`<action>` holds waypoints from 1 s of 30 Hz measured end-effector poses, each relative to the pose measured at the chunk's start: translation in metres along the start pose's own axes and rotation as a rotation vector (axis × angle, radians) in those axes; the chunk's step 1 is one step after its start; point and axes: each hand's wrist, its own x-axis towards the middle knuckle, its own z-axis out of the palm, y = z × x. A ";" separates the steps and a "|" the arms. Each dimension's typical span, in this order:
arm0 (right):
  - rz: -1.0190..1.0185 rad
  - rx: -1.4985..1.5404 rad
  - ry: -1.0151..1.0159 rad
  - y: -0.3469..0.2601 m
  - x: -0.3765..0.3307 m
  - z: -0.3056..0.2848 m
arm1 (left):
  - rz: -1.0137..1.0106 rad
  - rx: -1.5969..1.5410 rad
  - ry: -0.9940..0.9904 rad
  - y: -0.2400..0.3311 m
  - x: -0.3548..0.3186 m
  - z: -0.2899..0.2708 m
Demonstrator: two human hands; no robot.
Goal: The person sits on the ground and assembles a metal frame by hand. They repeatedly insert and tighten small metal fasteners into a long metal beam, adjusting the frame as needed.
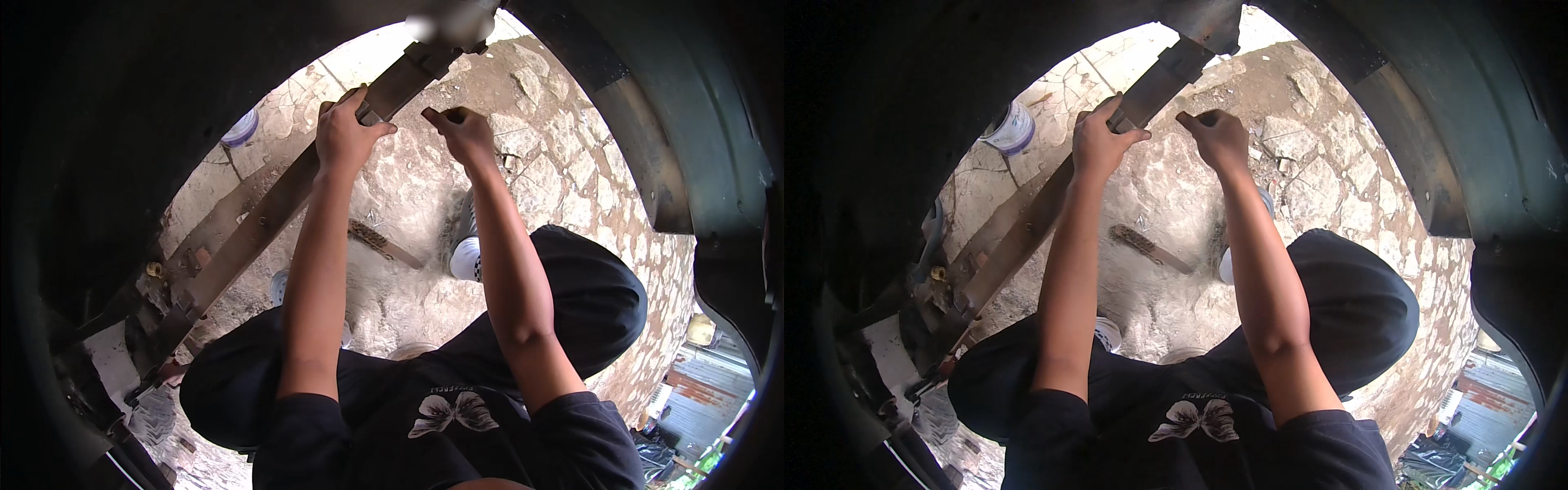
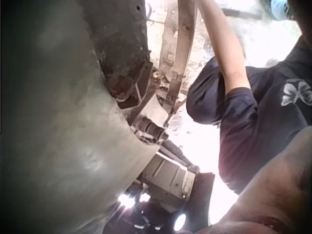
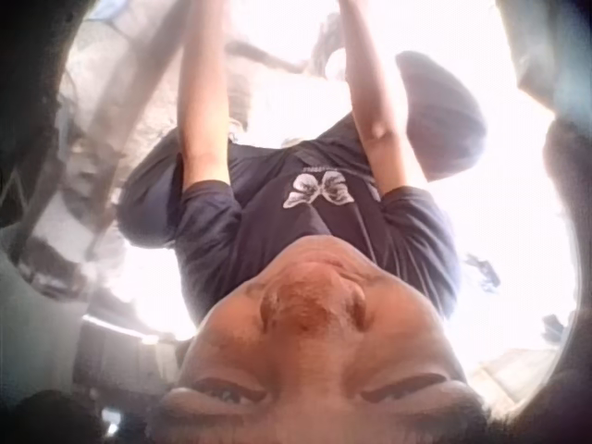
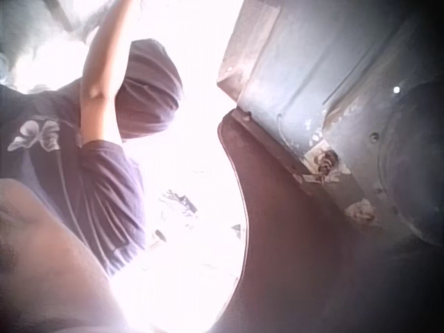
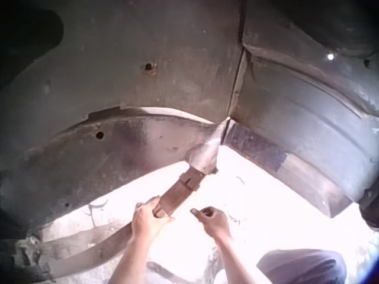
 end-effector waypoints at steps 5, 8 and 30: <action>0.038 0.376 0.076 0.009 -0.024 0.006 | -0.014 -0.056 -0.031 -0.006 0.002 -0.003; -0.081 0.282 0.141 0.015 -0.018 0.007 | -0.011 -0.037 -0.021 -0.003 0.000 -0.001; -0.142 0.644 0.169 -0.016 0.028 0.028 | 0.709 -0.079 0.027 0.045 0.066 0.009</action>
